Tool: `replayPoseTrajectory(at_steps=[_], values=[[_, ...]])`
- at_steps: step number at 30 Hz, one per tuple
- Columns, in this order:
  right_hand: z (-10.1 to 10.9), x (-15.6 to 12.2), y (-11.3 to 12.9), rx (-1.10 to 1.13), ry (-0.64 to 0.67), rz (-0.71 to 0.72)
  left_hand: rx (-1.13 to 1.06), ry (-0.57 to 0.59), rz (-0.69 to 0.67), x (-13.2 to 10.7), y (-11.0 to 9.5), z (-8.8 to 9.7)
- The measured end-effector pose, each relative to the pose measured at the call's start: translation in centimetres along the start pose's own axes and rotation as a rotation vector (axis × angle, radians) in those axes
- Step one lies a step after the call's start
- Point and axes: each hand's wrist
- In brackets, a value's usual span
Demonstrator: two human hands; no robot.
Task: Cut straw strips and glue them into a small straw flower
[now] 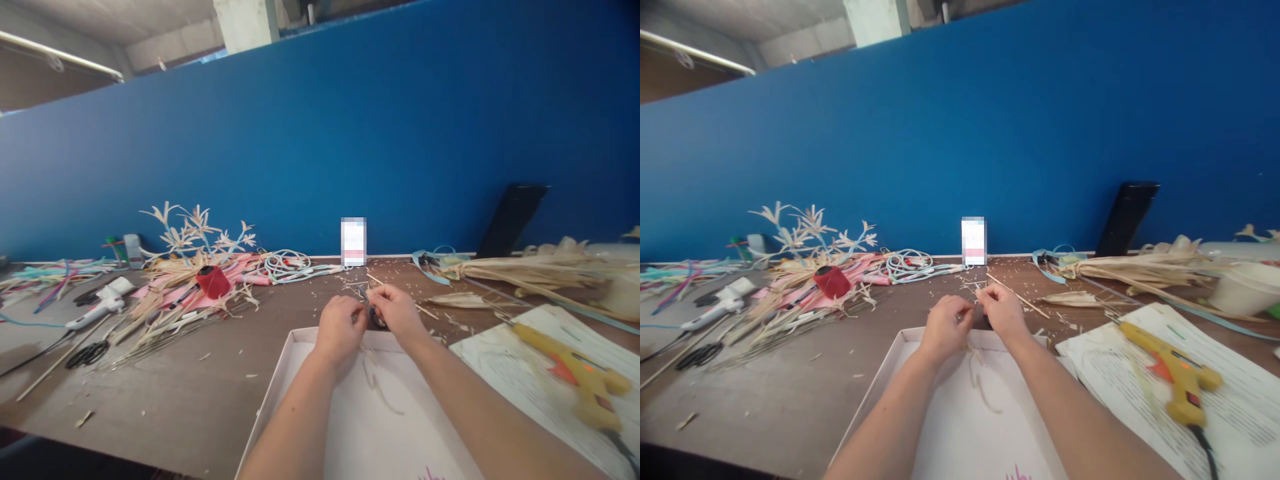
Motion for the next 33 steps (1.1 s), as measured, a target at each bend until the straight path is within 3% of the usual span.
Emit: replayPoseTrajectory(at_steps=[15,21,25,29,33], values=[[-0.1,-0.7,0.6,-0.026,0.042,0.124,-0.178,-0.048,0.244,0.0,0.4,-0.4],[0.4,-0.3,0.7,0.068,0.026,0.017,-0.348,-0.027,0.27,-0.2,1.0,-0.4],[0.3,-0.5,0.9,0.175,0.095,-0.072,-0.394,-0.036,0.28,-0.2,1.0,-0.5],[0.0,-0.7,0.9,0.205,0.175,-0.04,-0.41,-0.027,0.316,-0.1,0.8,-0.6],[0.0,-0.7,0.7,0.165,0.217,-0.006,-0.276,-0.011,0.302,-0.1,0.9,-0.5]])
Point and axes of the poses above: each hand's wrist, its own x-axis towards the middle knuckle, its own z-axis out of the back of the hand, y = z × x, and after that the axes turned 14 degrees about -z, right-handed
